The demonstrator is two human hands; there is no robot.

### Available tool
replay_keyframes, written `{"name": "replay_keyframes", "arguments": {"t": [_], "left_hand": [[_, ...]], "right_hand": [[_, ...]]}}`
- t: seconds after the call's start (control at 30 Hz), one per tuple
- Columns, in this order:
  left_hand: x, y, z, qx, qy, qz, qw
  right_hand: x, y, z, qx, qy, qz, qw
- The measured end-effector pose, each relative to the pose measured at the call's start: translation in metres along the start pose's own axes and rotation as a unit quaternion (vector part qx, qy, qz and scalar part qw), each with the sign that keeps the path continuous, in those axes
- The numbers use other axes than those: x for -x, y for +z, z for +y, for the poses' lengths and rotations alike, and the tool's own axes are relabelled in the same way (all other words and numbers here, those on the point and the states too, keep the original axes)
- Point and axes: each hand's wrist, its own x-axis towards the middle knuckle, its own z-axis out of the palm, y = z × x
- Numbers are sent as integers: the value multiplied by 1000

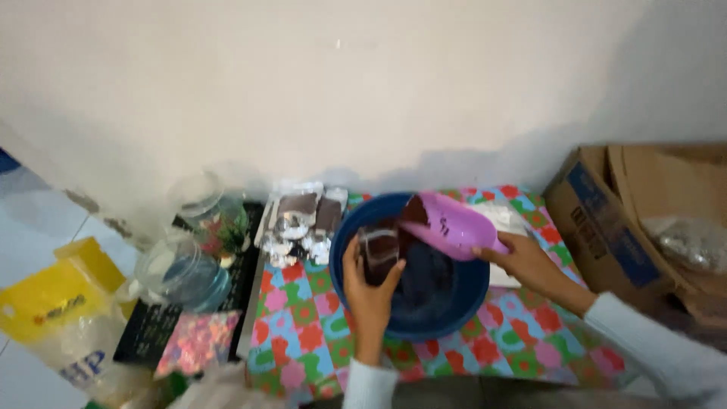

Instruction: The person scoops a dark brown granulated substance from a large blue bowl into several small clear and silver foil bags using a pink plastic scoop, then seals the bags by hand.

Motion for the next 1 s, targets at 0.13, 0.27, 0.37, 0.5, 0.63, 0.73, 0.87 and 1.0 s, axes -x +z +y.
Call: {"name": "replay_keyframes", "arguments": {"t": [0.13,0.27,0.37,0.5,0.63,0.73,0.87,1.0], "left_hand": [[0,-6,9,62,-66,32,995],[-2,-9,7,23,-37,9,999],[-27,1,-12,-31,39,-6,999],[-37,-2,-16,-19,32,-13,999],[-27,-7,-16,8,-8,12,1000],[-28,-6,-22,-9,55,30,998],[-26,-6,-14,-16,30,30,999],[-25,-8,-8,-28,9,26,999]], "right_hand": [[2,-12,-13,97,-16,-4,995],[15,-22,-27,208,-37,18,977],[19,-32,-36,301,-27,45,952],[41,-16,-32,224,60,-12,973],[31,1,-21,281,43,-8,959],[30,12,-39,290,24,-4,957],[28,20,-43,313,20,-21,949],[25,26,-38,324,15,-29,946]]}}
